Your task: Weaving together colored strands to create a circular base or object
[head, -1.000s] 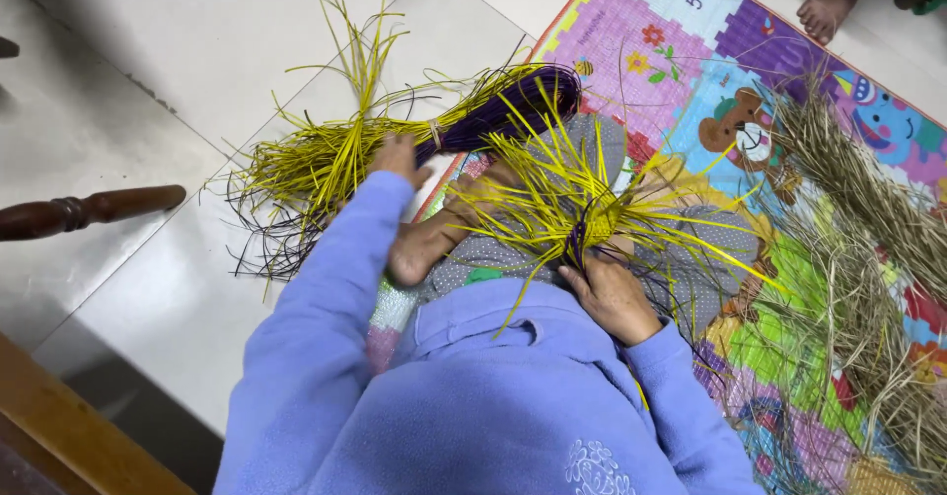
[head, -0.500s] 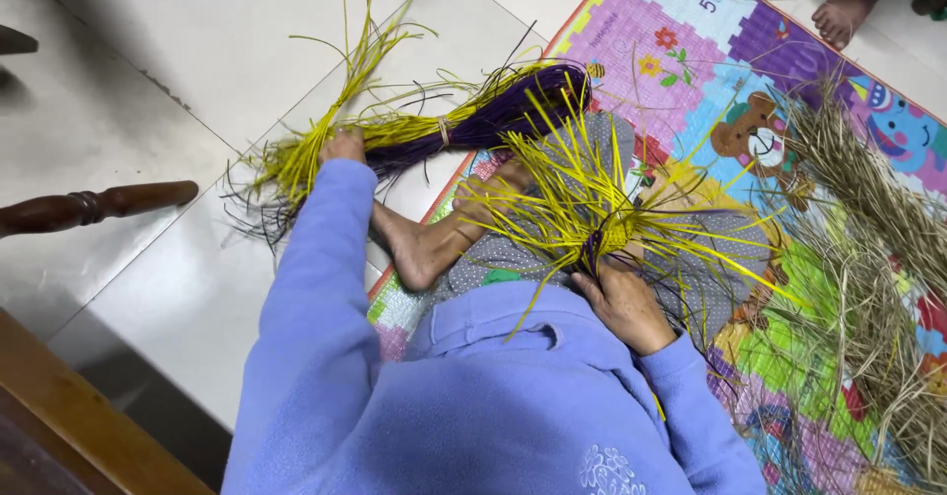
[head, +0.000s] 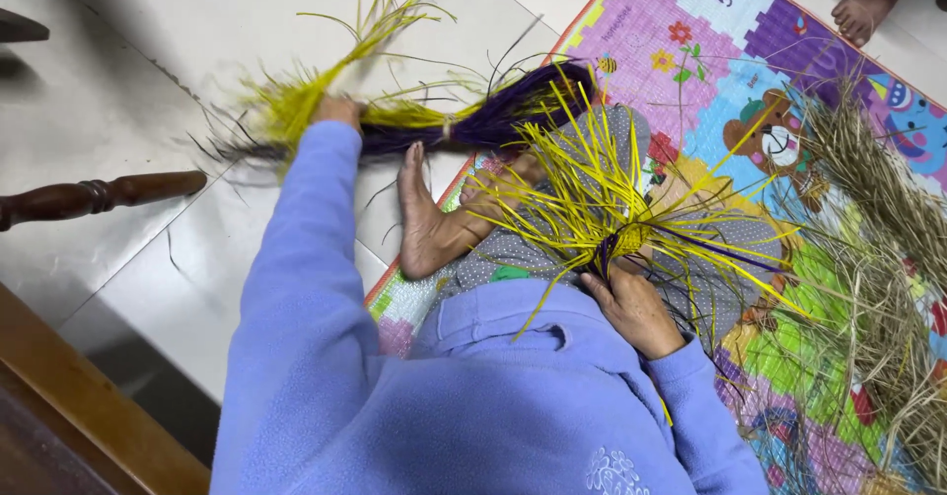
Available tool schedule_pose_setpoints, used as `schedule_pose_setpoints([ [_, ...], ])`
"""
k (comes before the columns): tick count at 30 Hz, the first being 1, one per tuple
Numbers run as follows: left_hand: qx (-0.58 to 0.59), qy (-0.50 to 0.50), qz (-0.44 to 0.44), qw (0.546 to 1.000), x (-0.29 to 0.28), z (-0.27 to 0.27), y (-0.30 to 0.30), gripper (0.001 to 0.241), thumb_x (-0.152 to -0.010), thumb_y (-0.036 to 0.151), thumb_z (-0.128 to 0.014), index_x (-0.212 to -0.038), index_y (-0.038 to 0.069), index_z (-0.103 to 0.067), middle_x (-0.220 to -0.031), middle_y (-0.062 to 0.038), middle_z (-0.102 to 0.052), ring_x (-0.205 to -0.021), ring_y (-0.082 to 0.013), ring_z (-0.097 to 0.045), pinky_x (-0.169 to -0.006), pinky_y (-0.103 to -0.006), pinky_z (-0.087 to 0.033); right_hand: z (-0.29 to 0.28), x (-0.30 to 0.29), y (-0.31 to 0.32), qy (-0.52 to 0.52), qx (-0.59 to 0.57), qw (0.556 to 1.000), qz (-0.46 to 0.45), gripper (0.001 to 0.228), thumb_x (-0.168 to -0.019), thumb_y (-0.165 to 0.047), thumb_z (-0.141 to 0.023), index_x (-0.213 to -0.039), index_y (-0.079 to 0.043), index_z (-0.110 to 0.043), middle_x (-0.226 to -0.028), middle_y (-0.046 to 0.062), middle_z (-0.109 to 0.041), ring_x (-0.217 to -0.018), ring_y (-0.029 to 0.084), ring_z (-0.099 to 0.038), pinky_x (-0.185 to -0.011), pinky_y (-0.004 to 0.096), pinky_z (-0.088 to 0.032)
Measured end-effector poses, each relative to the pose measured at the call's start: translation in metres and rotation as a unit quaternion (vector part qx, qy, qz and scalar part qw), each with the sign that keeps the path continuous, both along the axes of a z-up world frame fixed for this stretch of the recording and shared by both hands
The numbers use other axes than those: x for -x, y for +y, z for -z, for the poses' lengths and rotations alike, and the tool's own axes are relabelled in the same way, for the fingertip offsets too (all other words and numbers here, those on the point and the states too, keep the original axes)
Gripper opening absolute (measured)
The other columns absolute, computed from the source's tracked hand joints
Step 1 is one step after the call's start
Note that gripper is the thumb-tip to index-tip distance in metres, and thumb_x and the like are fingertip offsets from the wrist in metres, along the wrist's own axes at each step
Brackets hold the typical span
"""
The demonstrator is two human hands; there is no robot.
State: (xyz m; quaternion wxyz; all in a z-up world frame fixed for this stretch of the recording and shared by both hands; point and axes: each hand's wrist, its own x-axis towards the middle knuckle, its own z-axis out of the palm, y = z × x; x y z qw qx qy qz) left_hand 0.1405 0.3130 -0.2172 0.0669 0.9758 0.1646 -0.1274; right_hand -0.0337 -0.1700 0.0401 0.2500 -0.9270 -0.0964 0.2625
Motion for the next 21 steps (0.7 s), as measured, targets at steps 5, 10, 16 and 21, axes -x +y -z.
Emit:
schedule_pose_setpoints([
  [5,0.038,-0.016,0.146,0.988,0.043,0.055,-0.032,0.039,-0.076,0.010,-0.062,-0.114,0.010,-0.051,-0.104,-0.018,-0.052,-0.100,-0.0382,-0.051,-0.085,-0.0447,-0.045,0.021,-0.001,-0.012,-0.003,0.000,1.000,0.000,0.036,-0.084,-0.035,-0.046,-0.076,0.000,-0.054,-0.075,0.026,-0.060,-0.083,0.045,-0.055,-0.068,0.053,-0.043],
  [10,0.019,-0.017,0.213,0.977,0.082,0.028,-0.044,0.028,-0.080,0.011,-0.054,-0.105,0.023,-0.057,-0.107,-0.008,-0.053,-0.102,-0.0310,-0.052,-0.086,-0.0362,-0.047,0.032,-0.003,-0.016,-0.004,-0.011,1.000,0.004,0.037,-0.085,-0.036,-0.045,-0.076,-0.001,-0.054,-0.075,0.026,-0.061,-0.083,0.044,-0.056,-0.067,0.051,-0.043],
  [16,-0.059,0.047,0.258,0.963,0.133,0.065,-0.025,0.047,-0.065,0.019,-0.062,-0.111,0.022,-0.053,-0.115,-0.001,-0.045,-0.107,-0.0280,-0.039,-0.088,-0.0277,-0.044,0.025,-0.002,-0.011,0.007,0.002,1.000,0.003,0.037,-0.085,-0.036,-0.045,-0.079,-0.001,-0.055,-0.077,0.026,-0.061,-0.085,0.045,-0.055,-0.070,0.053,-0.043],
  [21,0.036,0.063,0.208,0.975,0.115,-0.015,-0.054,0.032,-0.069,0.032,-0.050,-0.094,0.014,-0.061,-0.096,-0.011,-0.057,-0.093,-0.0332,-0.052,-0.080,-0.0363,-0.046,0.007,-0.002,-0.004,-0.004,0.072,0.997,-0.007,0.044,-0.084,-0.043,-0.043,-0.077,-0.002,-0.057,-0.077,0.026,-0.061,-0.087,0.042,-0.056,-0.074,0.051,-0.043],
])
